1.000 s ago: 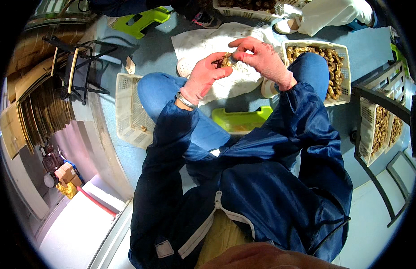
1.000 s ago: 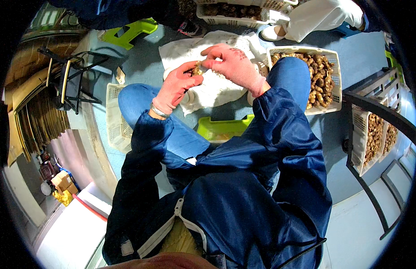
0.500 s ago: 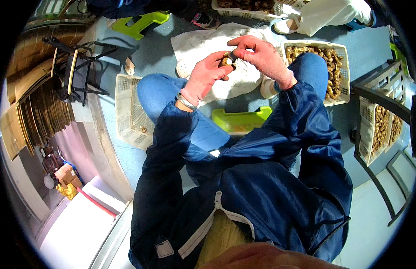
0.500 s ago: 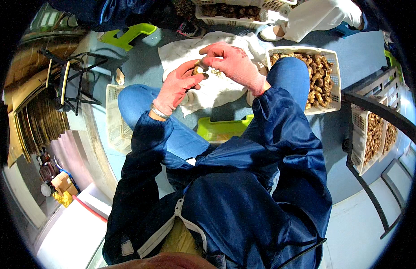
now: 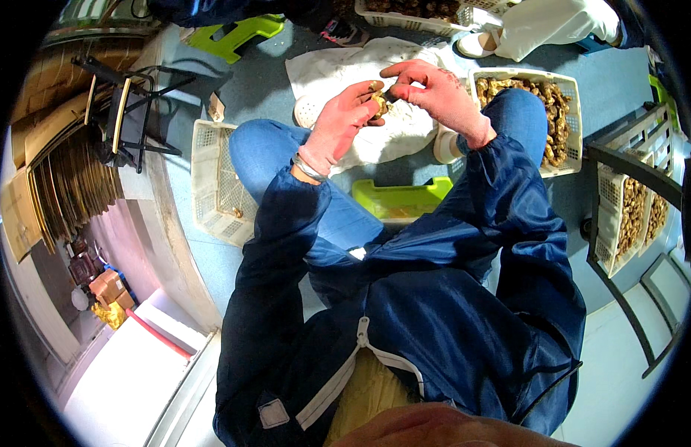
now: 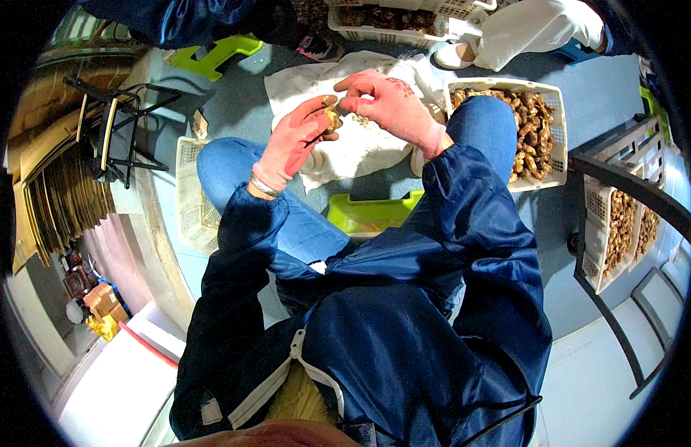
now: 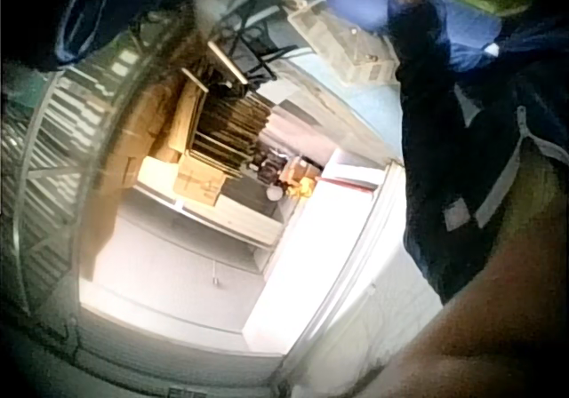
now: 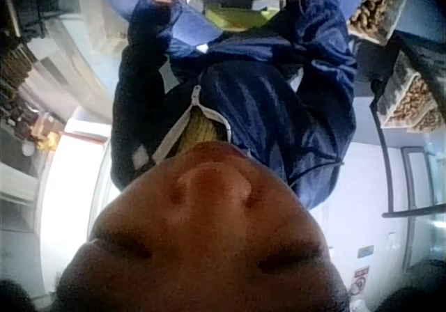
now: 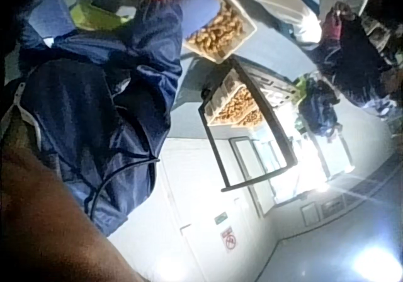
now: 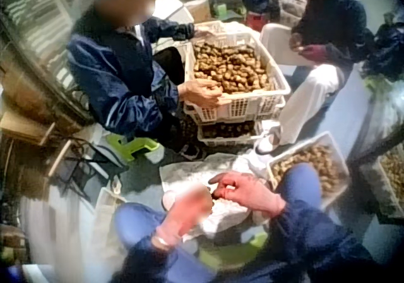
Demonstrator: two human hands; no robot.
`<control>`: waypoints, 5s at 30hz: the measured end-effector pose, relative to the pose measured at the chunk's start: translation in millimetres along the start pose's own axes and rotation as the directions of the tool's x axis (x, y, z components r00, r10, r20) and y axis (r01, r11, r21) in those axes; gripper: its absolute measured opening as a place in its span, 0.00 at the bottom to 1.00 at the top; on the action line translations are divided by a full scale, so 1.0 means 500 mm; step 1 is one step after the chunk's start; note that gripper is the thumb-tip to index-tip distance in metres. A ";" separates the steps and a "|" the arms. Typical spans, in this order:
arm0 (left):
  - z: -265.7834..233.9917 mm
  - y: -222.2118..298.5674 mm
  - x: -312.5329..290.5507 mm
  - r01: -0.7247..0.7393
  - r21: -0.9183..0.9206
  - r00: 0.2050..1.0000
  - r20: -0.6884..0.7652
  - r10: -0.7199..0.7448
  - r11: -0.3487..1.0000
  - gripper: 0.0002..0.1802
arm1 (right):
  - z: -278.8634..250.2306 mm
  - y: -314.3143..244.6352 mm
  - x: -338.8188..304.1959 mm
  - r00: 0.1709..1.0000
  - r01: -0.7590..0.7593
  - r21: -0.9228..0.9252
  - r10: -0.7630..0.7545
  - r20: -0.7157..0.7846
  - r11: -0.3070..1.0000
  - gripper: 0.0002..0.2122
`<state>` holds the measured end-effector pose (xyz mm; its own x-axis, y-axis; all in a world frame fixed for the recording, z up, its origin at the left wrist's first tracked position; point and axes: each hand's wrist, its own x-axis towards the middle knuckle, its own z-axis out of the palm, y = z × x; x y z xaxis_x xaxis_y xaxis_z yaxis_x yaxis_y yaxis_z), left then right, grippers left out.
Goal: The person sorts ginger roots by hand, removing small pieces and placing the roots into different crates.
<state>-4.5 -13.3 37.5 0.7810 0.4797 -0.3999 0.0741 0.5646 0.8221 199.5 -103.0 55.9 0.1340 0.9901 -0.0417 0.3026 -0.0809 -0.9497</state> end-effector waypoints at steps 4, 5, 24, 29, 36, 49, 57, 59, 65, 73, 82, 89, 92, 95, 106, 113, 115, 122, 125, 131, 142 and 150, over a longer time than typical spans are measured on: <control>0.009 0.010 -0.003 -0.004 -0.015 1.000 0.001 0.004 1.000 0.27 | 0.002 0.004 0.002 0.998 0.055 0.015 -0.054 -0.041 0.998 0.09; 0.003 0.008 -0.004 -0.001 -0.010 1.000 0.002 0.001 1.000 0.28 | 0.003 -0.006 0.001 0.999 0.050 0.087 -0.048 -0.021 0.995 0.09; 0.007 0.011 -0.005 0.005 0.054 0.999 -0.045 -0.003 0.999 0.30 | 0.010 -0.004 0.004 0.999 0.050 -0.015 -0.050 0.011 0.999 0.10; 0.017 0.022 -0.007 0.031 0.086 0.999 -0.045 -0.027 0.996 0.29 | -0.004 0.001 0.014 0.990 0.100 -0.224 -0.120 -0.078 0.969 0.09; 0.026 0.018 -0.004 -0.006 0.104 0.999 -0.053 0.012 0.995 0.30 | -0.003 0.017 0.006 0.989 0.080 -0.241 -0.107 -0.100 0.967 0.10; 0.026 0.005 0.000 -0.144 0.301 0.979 -0.099 0.181 0.943 0.29 | 0.005 0.000 0.009 0.997 0.056 -0.048 -0.053 0.058 0.997 0.09; 0.039 0.021 -0.010 -0.145 0.575 0.960 -0.116 0.256 0.805 0.30 | 0.010 -0.004 0.010 0.997 0.070 -0.060 -0.068 0.022 0.996 0.10; 0.047 0.024 -0.010 -0.139 0.603 0.961 -0.110 0.254 0.786 0.31 | 0.006 0.015 0.012 0.996 0.082 -0.155 -0.088 -0.028 0.984 0.09; 0.050 0.028 -0.017 -0.118 0.596 0.964 -0.123 0.236 0.795 0.31 | 0.014 0.003 0.006 0.999 0.043 -0.062 -0.043 0.002 0.997 0.08; 0.049 0.024 -0.012 -0.174 0.690 0.945 -0.083 0.316 0.703 0.30 | 0.012 0.002 0.007 0.995 0.094 -0.102 -0.091 0.028 0.990 0.08; 0.046 0.011 -0.010 -0.180 0.714 0.940 -0.078 0.333 0.676 0.29 | 0.013 0.016 0.006 0.997 0.077 -0.135 -0.074 0.027 0.988 0.09; 0.034 -0.009 -0.007 -0.172 0.558 0.937 -0.163 0.310 0.812 0.26 | 0.017 -0.004 0.006 1.000 0.025 -0.027 -0.024 0.014 0.999 0.09; 0.045 0.002 -0.008 -0.121 0.524 0.953 -0.177 0.247 0.843 0.26 | 0.008 0.005 0.004 0.998 0.010 -0.124 -0.018 -0.064 0.992 0.10; 0.040 0.005 -0.009 -0.168 0.635 0.941 -0.124 0.314 0.754 0.26 | 0.013 0.003 0.006 1.000 0.015 0.004 -0.015 -0.027 1.000 0.10; 0.041 0.007 -0.010 -0.238 0.778 0.896 -0.054 0.440 0.581 0.26 | 0.015 0.000 0.004 0.996 0.066 -0.092 -0.060 0.059 0.994 0.07; 0.042 0.010 -0.011 -0.265 0.788 0.875 -0.046 0.482 0.556 0.26 | 0.015 0.001 0.007 0.996 0.078 -0.160 -0.085 -0.036 0.984 0.09; 0.041 0.009 -0.011 -0.256 0.804 0.873 -0.047 0.486 0.537 0.27 | 0.019 -0.012 0.003 0.996 0.049 -0.085 -0.043 0.080 0.995 0.09; 0.043 0.014 -0.014 -0.270 0.835 0.852 -0.024 0.523 0.479 0.28 | 0.021 -0.009 0.008 0.999 -0.024 -0.124 0.020 -0.030 0.992 0.10; 0.046 0.008 -0.007 -0.293 0.862 0.827 0.012 0.562 0.413 0.28 | 0.022 0.001 0.001 0.996 -0.090 -0.098 0.087 -0.035 0.991 0.10; 0.046 0.015 -0.011 -0.308 0.902 0.797 0.071 0.600 0.302 0.27 | 0.017 -0.039 0.005 0.966 -0.259 0.082 0.258 0.023 0.963 0.13; 0.040 -0.003 0.002 -0.262 0.331 0.931 -0.158 0.328 0.906 0.30 | 0.008 0.006 0.006 0.996 -0.052 -0.044 0.049 -0.068 0.998 0.10; 0.032 0.002 -0.002 -0.209 0.124 0.961 -0.159 0.227 0.970 0.28 | 0.016 -0.012 0.001 0.999 -0.040 -0.056 0.038 -0.037 0.998 0.09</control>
<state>4.8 -24.2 45.2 0.6682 0.6962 -0.2621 -0.0145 0.3645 0.9311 190.3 -100.9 59.4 0.1797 0.9815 -0.0662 0.3497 -0.1266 -0.9282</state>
